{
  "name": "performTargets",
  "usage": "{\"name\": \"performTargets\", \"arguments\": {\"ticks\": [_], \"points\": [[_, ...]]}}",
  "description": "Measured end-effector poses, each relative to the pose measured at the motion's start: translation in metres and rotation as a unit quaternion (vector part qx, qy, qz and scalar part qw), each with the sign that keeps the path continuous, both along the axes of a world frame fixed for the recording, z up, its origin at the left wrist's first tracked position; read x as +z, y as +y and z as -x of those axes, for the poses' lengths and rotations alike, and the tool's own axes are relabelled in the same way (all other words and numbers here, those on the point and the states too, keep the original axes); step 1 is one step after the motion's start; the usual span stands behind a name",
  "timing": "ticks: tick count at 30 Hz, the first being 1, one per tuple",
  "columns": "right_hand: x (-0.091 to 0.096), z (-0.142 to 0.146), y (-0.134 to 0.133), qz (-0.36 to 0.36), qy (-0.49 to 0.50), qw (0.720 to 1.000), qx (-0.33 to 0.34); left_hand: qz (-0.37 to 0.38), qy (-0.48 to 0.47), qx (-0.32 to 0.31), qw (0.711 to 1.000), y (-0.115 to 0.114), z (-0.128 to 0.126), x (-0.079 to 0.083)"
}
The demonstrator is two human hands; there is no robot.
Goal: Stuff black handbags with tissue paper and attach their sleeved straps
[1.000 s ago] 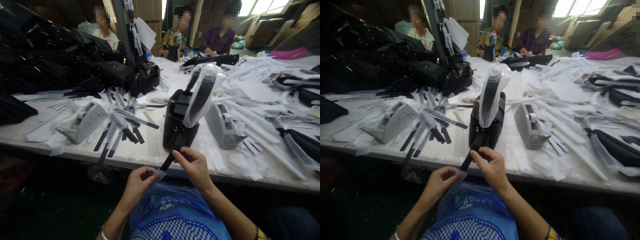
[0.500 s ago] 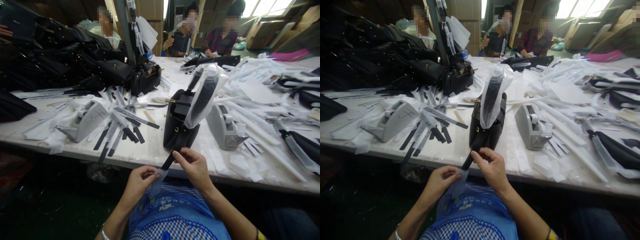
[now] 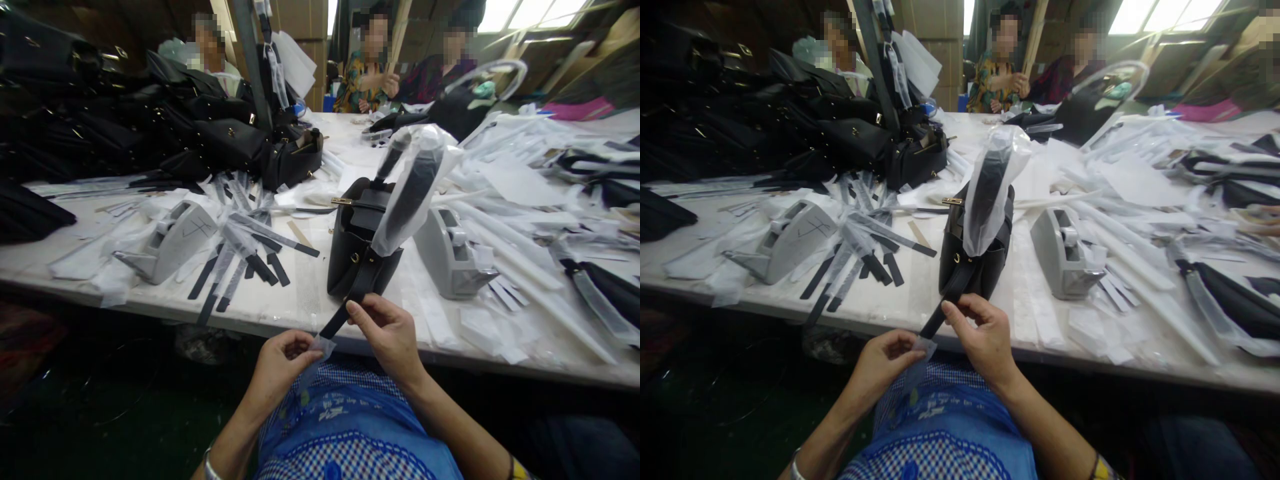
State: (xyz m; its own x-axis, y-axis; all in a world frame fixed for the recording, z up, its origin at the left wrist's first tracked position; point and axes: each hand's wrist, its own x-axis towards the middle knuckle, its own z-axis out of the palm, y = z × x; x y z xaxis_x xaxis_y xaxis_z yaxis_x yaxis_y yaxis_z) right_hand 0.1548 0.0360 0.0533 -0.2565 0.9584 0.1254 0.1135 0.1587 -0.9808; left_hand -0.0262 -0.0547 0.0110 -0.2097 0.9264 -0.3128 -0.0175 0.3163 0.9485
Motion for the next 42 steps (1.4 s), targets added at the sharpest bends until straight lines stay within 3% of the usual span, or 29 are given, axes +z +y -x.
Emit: {"name": "performTargets", "arguments": {"ticks": [16,42], "points": [[0.0011,-0.0015,-0.0011,-0.021,-0.041,0.999,-0.017,-0.003,0.014,0.035,0.999,0.0014,0.0011,-0.002],[-0.0011,-0.0029,0.0003,-0.055,-0.043,0.997,-0.011,0.002,0.045,0.018,0.999,0.0002,-0.0008,0.0011]]}}
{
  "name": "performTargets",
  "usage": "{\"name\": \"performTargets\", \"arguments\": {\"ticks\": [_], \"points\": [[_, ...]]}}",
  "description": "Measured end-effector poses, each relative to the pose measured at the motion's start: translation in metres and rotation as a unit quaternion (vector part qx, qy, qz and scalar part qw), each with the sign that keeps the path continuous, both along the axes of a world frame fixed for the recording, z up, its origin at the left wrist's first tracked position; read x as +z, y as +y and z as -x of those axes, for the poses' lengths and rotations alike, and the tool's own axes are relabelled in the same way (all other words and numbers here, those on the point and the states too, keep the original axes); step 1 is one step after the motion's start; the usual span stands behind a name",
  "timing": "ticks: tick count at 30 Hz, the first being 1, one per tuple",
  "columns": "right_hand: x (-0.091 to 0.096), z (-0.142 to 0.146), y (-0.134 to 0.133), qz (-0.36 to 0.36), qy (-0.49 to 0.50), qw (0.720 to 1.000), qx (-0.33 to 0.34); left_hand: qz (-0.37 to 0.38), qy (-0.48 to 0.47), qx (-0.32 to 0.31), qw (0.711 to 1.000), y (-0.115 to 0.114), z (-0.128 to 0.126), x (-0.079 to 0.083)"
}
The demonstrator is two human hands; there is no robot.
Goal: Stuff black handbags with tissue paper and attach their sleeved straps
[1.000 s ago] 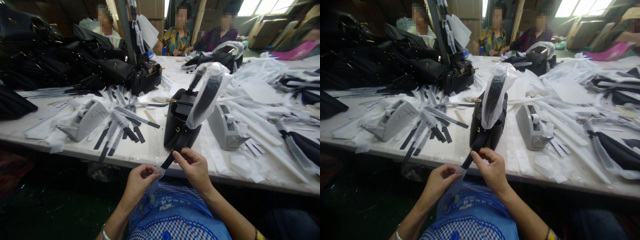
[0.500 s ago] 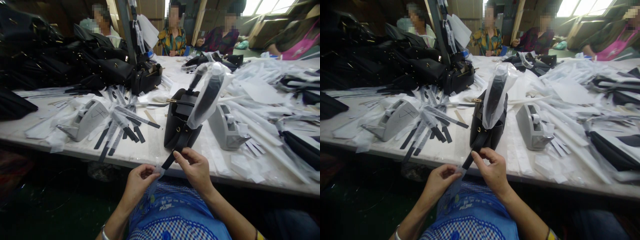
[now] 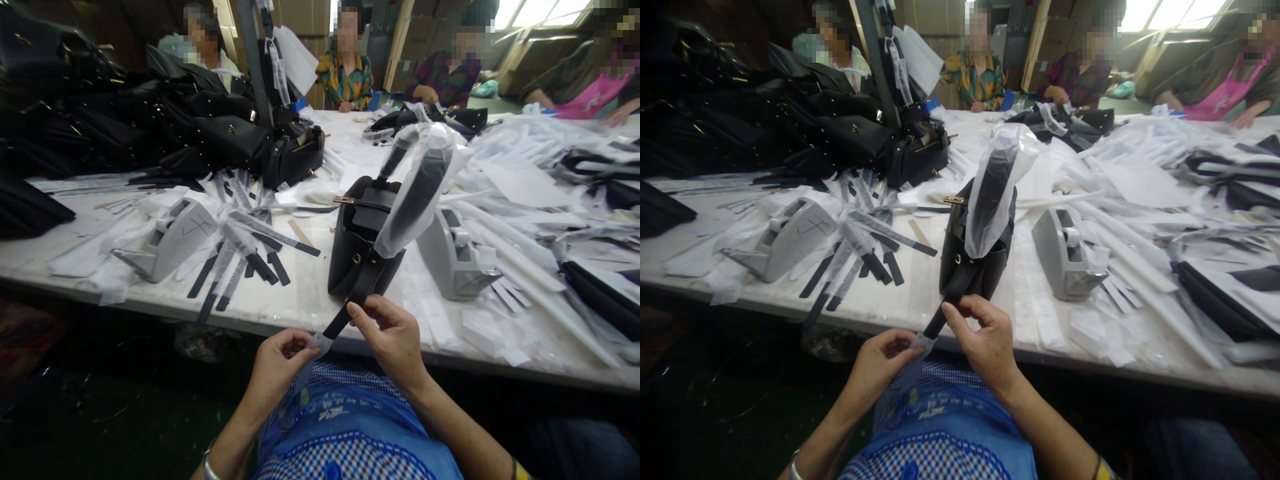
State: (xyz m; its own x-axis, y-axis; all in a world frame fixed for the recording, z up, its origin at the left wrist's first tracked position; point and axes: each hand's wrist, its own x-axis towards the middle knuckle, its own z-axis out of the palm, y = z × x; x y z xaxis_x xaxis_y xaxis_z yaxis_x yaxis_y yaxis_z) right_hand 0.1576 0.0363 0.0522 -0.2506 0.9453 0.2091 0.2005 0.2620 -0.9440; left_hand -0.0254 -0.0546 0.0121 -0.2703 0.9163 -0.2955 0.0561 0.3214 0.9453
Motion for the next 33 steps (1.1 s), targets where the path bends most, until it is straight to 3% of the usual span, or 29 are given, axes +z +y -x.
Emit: {"name": "performTargets", "arguments": {"ticks": [18,33], "points": [[0.01,-0.004,0.003,-0.027,-0.039,0.999,0.018,0.001,0.039,0.009,0.999,0.003,0.003,0.003],[0.008,-0.003,0.006,-0.024,-0.052,0.998,0.036,0.009,0.025,-0.036,0.999,0.004,0.001,0.005]]}}
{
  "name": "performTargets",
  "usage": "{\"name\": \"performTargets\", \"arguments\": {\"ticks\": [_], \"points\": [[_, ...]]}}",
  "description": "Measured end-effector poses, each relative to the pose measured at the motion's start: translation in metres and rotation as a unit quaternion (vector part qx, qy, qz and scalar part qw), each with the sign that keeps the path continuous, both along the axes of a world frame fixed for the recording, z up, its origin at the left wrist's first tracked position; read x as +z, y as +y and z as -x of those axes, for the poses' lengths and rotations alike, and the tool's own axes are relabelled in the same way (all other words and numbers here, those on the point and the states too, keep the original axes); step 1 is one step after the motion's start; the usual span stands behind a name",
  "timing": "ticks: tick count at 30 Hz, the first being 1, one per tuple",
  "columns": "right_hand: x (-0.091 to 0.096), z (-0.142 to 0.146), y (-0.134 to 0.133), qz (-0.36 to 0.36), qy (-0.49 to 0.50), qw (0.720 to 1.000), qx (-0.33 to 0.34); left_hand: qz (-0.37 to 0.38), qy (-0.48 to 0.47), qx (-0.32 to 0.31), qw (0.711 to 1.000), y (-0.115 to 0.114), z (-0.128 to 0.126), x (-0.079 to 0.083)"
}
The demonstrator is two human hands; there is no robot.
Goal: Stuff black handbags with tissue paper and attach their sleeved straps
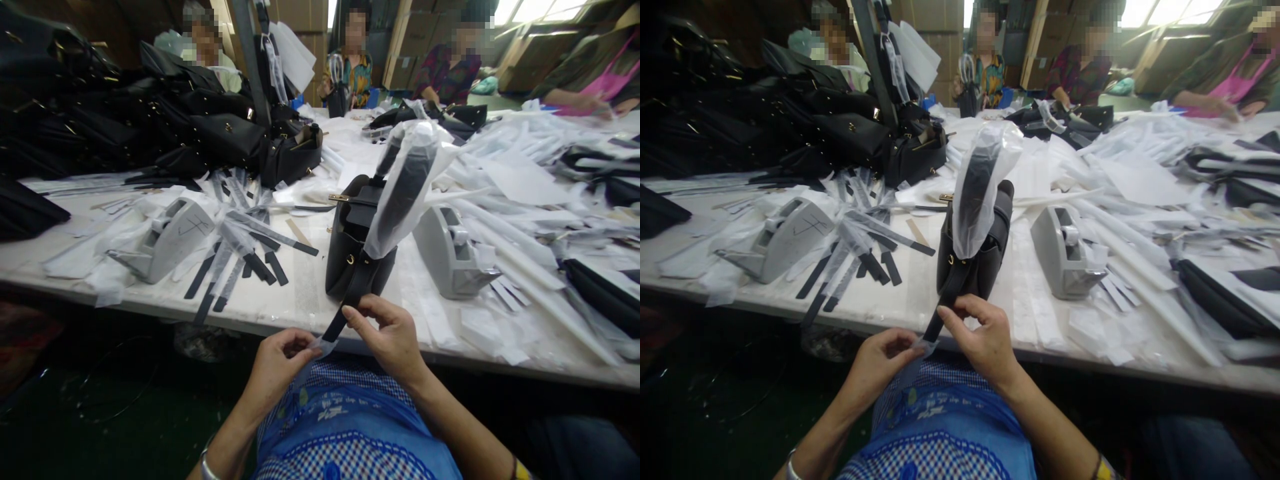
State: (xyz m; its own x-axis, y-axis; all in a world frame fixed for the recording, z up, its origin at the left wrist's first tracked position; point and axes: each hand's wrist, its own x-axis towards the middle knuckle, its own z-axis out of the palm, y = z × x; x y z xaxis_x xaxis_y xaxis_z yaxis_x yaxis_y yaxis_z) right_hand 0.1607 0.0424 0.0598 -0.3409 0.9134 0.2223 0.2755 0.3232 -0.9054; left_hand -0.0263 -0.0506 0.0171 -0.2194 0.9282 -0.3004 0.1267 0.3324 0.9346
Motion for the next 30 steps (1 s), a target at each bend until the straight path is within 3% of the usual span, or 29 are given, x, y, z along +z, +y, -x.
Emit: {"name": "performTargets", "arguments": {"ticks": [11,16,22,26,30], "points": [[-0.005,0.001,0.004,0.022,0.015,1.0,0.01,0.007,-0.187,0.052,0.981,0.019,-0.016,0.01],[-0.007,-0.007,0.009,-0.001,-0.005,1.0,-0.012,-0.058,-0.187,0.058,0.979,0.049,-0.031,0.028],[0.006,-0.01,0.02,0.038,0.045,0.997,-0.05,-0.153,-0.163,0.079,0.971,0.092,-0.049,0.046],[0.016,-0.004,0.029,0.04,0.046,0.995,-0.08,-0.157,-0.123,0.097,0.975,0.094,-0.05,0.04],[0.011,0.005,0.029,0.049,0.028,0.992,-0.113,-0.141,-0.037,0.113,0.983,0.086,-0.042,0.02]]}}
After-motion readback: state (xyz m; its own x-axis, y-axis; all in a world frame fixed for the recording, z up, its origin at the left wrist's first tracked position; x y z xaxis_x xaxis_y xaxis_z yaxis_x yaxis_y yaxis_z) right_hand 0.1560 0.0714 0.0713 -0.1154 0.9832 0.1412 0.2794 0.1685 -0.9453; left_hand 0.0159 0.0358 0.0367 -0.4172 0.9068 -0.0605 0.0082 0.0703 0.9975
